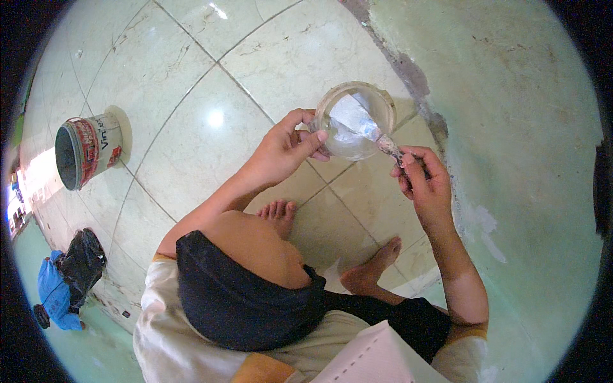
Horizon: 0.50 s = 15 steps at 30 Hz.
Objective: The person applies a white substance from a bowl onto the wall and baseboard area using a putty knife.
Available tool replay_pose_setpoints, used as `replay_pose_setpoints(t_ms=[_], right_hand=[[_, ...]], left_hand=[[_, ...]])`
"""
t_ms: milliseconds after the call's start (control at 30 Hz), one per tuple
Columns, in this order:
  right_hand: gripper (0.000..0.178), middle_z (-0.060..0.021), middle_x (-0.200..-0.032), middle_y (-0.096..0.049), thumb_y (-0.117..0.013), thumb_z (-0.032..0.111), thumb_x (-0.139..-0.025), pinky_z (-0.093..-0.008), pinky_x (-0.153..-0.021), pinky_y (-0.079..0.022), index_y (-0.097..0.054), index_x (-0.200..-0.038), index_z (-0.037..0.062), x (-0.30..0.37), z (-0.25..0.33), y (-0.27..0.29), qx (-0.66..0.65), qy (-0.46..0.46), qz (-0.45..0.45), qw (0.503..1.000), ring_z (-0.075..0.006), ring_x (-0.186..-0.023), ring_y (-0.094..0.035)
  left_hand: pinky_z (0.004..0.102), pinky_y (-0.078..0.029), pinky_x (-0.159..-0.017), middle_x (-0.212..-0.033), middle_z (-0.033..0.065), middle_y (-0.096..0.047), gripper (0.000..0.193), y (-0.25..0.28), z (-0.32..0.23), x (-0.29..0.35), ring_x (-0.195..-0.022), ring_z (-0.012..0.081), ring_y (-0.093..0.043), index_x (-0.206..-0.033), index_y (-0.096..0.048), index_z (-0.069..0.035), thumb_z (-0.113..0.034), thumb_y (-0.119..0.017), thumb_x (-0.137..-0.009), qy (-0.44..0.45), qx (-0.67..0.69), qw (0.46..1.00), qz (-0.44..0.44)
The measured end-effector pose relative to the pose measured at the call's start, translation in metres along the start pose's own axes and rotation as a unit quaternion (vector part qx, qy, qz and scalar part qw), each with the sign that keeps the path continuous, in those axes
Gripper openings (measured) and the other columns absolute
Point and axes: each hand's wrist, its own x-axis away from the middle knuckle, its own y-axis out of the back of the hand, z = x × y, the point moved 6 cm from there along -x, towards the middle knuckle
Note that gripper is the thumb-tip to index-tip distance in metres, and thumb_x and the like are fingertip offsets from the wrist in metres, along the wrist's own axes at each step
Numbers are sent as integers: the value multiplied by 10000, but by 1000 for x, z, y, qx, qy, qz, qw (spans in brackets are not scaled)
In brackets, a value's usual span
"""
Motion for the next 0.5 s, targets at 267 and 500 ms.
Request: replay_pose_setpoints(t_ms=[267,500], right_hand=[[223,-52,-868,-649,-478,210,-1001,-209,-537,-385,-566,-1126,48,3,-11,1,-21,-10,58,998,-69,-633,-496],[220,-46,-906,-645,-477,220,-1001,-217,-603,-407,-553,-1137,65,2,-41,2,-25,-23,71,997,-75,-690,-515]], left_hand=[[317,-580,-747,-1010,124,-607,233,0,-6,3,-844,178,-652,-1126,-443,18,-122,-545,-970,23,-22,999,-8],[323,-582,-747,-996,124,-607,228,-3,6,4,-837,185,-660,-1114,-445,16,-122,-551,-968,22,9,1000,-6]])
